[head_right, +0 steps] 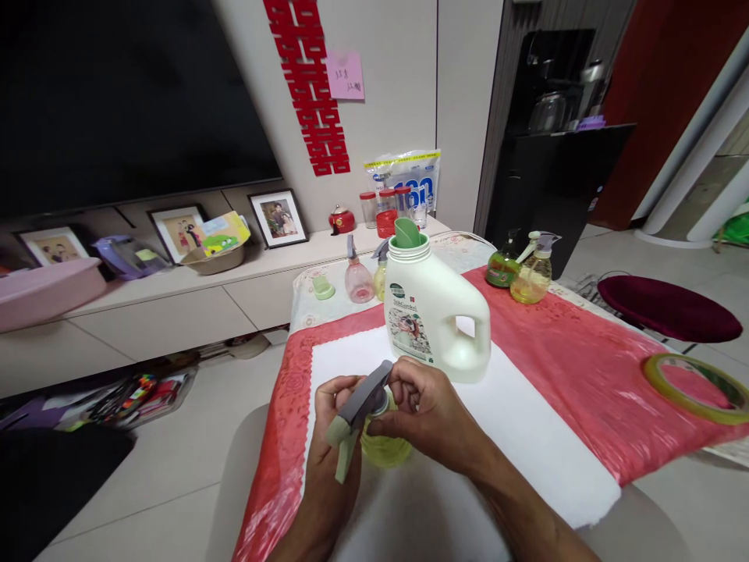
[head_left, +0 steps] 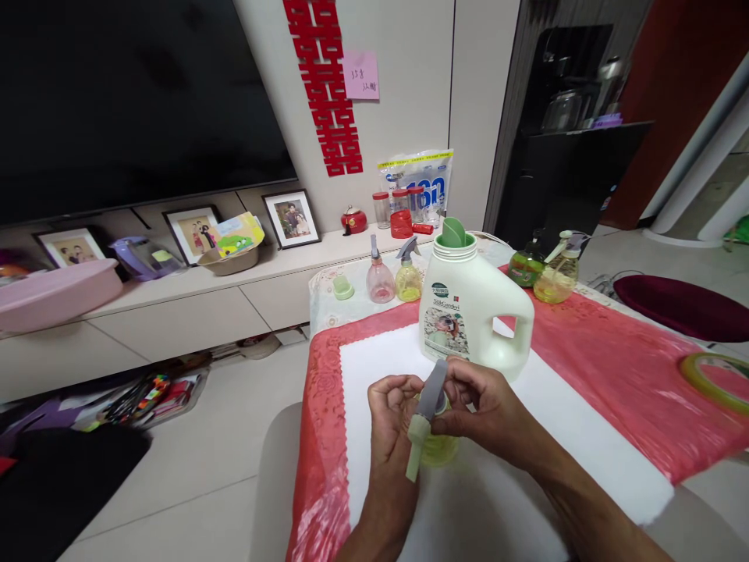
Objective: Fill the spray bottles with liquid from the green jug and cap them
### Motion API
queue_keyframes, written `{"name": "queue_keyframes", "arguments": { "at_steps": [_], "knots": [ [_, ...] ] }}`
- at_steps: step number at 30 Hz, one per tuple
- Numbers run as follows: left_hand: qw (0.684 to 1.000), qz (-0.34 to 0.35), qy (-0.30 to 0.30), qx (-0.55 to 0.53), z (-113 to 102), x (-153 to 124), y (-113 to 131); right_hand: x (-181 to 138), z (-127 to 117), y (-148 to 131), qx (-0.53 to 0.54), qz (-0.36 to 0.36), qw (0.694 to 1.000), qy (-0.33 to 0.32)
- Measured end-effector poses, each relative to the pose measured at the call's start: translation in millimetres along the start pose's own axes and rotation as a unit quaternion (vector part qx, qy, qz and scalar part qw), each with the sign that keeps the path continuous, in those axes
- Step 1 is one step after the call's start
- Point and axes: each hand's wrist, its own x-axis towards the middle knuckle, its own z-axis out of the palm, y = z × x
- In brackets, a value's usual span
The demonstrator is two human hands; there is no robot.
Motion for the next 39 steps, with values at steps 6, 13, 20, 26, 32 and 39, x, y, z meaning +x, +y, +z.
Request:
{"name": "queue_keyframes", "arguments": {
  "at_steps": [6, 13, 20, 26, 32, 39],
  "knots": [
    [1.000, 0.019, -0.016, 0.015, -4.3, 0.3, -1.0, -1.3, -8.3, -2.0, 0.011, -0.005, 0.998, -0.057],
    [1.000, 0.015, -0.004, -0.003, -4.2, 1.3, -7.0, -0.1, -7.9, -4.1, 0.015, -0.009, 0.999, -0.039],
    [0.995, -0.059, -0.056, -0.059, -9.3, 1.8, -17.2, -1.1, -4.3, -3.2, 0.015, 0.003, 1.000, -0.026],
    [0.993, -0.058, -0.057, -0.079, -3.7, 2.9, -10.4, -1.0, -10.3, -2.4, 0.020, -0.027, 0.998, -0.045],
    [0.993, -0.041, -0.052, -0.102, 1.7, 5.2, -6.1, -1.7, -3.1, 0.6, 0.008, -0.024, 1.000, -0.005],
    [0.978, -0.084, -0.191, -0.010, -22.7, 12.9, 5.5, -1.6, -10.6, -1.8, 0.009, -0.051, 0.998, -0.030]
  ]
}}
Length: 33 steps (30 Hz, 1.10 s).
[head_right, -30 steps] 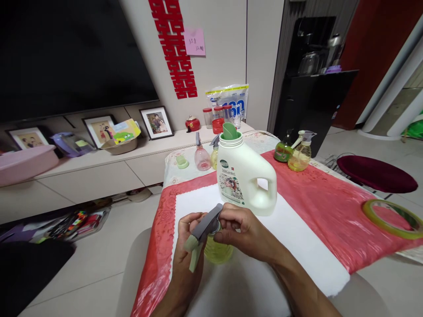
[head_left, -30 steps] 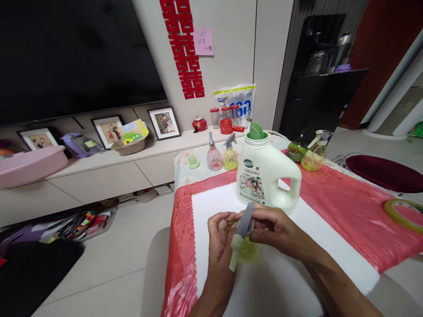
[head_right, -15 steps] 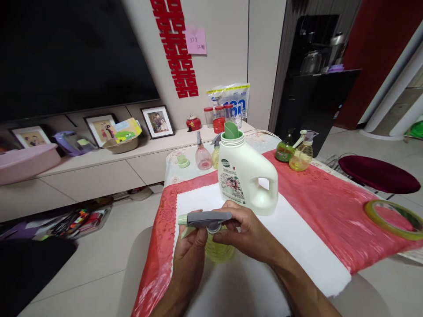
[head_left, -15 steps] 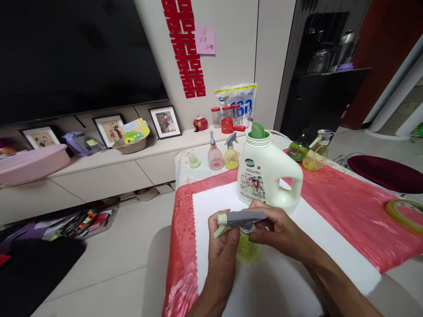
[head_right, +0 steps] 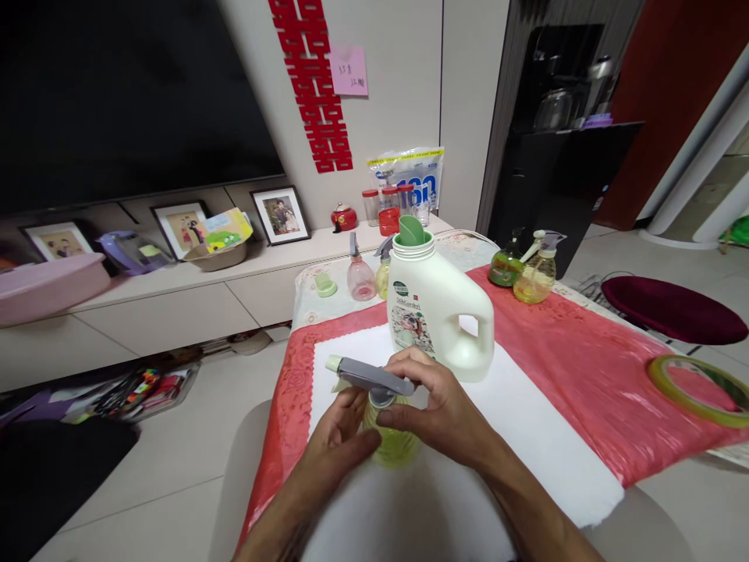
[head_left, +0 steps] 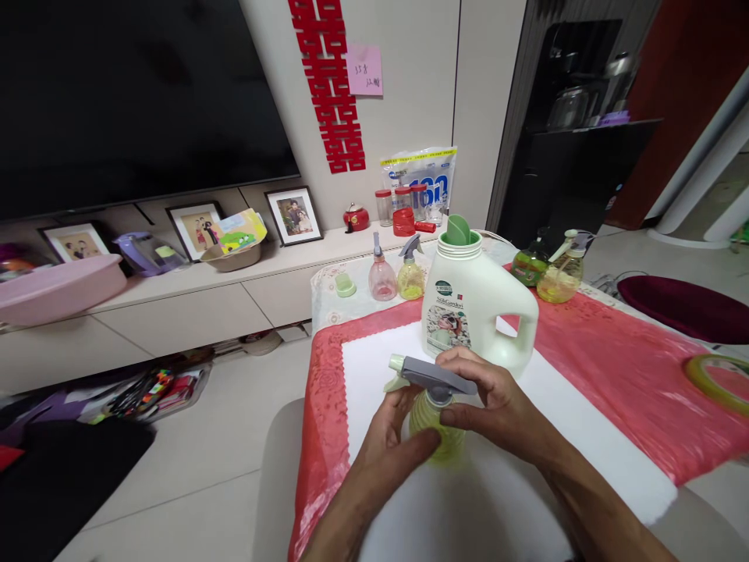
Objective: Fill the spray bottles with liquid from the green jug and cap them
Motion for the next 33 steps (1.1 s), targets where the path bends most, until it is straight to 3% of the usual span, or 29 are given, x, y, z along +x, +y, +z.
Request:
{"name": "queue_keyframes", "arguments": {
  "at_steps": [5, 16, 23, 28, 33],
  "knots": [
    [0.988, -0.063, -0.042, 0.132, -4.3, -2.6, 8.7, 1.8, 1.4, -2.8, 0.014, -0.012, 0.999, -0.032],
    [0.984, -0.063, 0.078, 0.145, 8.5, -0.4, -5.0, -1.1, 4.6, 1.4, 0.010, -0.033, 0.999, -0.006],
    [0.978, -0.030, 0.122, 0.165, 17.1, -2.8, -8.2, -0.2, 1.5, 3.0, -0.003, 0.006, 0.999, -0.040],
    [0.983, -0.021, 0.092, 0.155, 11.3, -2.8, -21.7, -2.1, 2.7, 0.4, -0.054, 0.054, 0.995, -0.065],
    [0.987, -0.033, 0.035, 0.153, 1.4, -4.6, -26.5, -1.2, 2.1, 2.9, -0.063, 0.065, 0.995, -0.034]
  ]
}}
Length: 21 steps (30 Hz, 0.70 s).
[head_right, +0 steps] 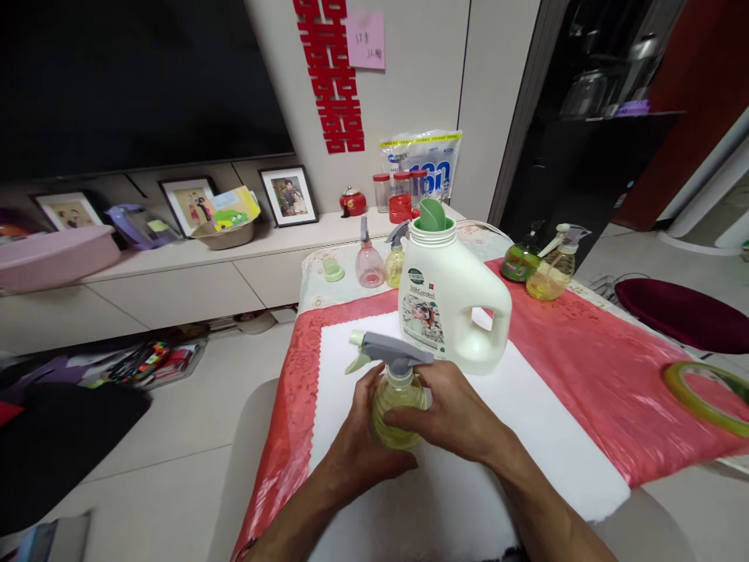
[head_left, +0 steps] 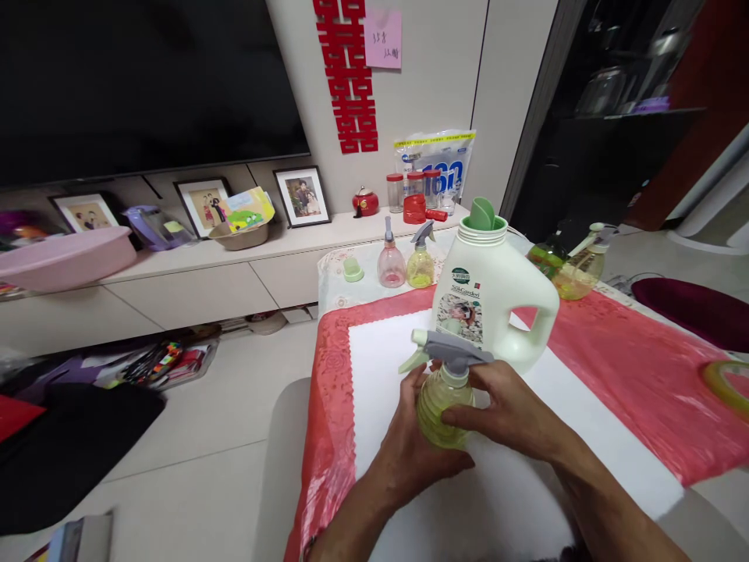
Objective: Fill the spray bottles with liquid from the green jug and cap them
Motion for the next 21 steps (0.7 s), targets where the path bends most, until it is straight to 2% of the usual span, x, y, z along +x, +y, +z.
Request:
{"name": "queue_keyframes", "arguments": {
  "at_steps": [3, 6, 8, 13, 16, 21],
  "knots": [
    [1.000, -0.001, -0.025, -0.013, -3.0, -0.7, 3.8, -1.0, -3.0, 3.3, 0.043, 0.006, 0.999, 0.032],
    [0.999, -0.036, -0.015, -0.037, -5.3, -1.8, 7.5, -5.2, -7.5, 4.4, 0.112, -0.008, 0.992, 0.061],
    [0.995, -0.051, -0.018, -0.083, -6.6, -2.3, 8.2, -8.7, -10.3, 4.3, 0.151, -0.022, 0.985, 0.074],
    [0.977, -0.039, -0.065, -0.197, -6.4, -2.5, 8.3, -14.4, -11.3, 1.3, 0.196, -0.049, 0.976, 0.083],
    [0.978, -0.032, -0.029, -0.204, -4.3, -3.2, 10.7, -15.2, -8.1, -3.9, 0.196, -0.057, 0.976, 0.075],
    [0.983, -0.011, 0.017, -0.180, -1.1, -4.1, 13.4, -18.1, 5.4, -11.7, 0.116, -0.024, 0.988, 0.097]
  ]
}}
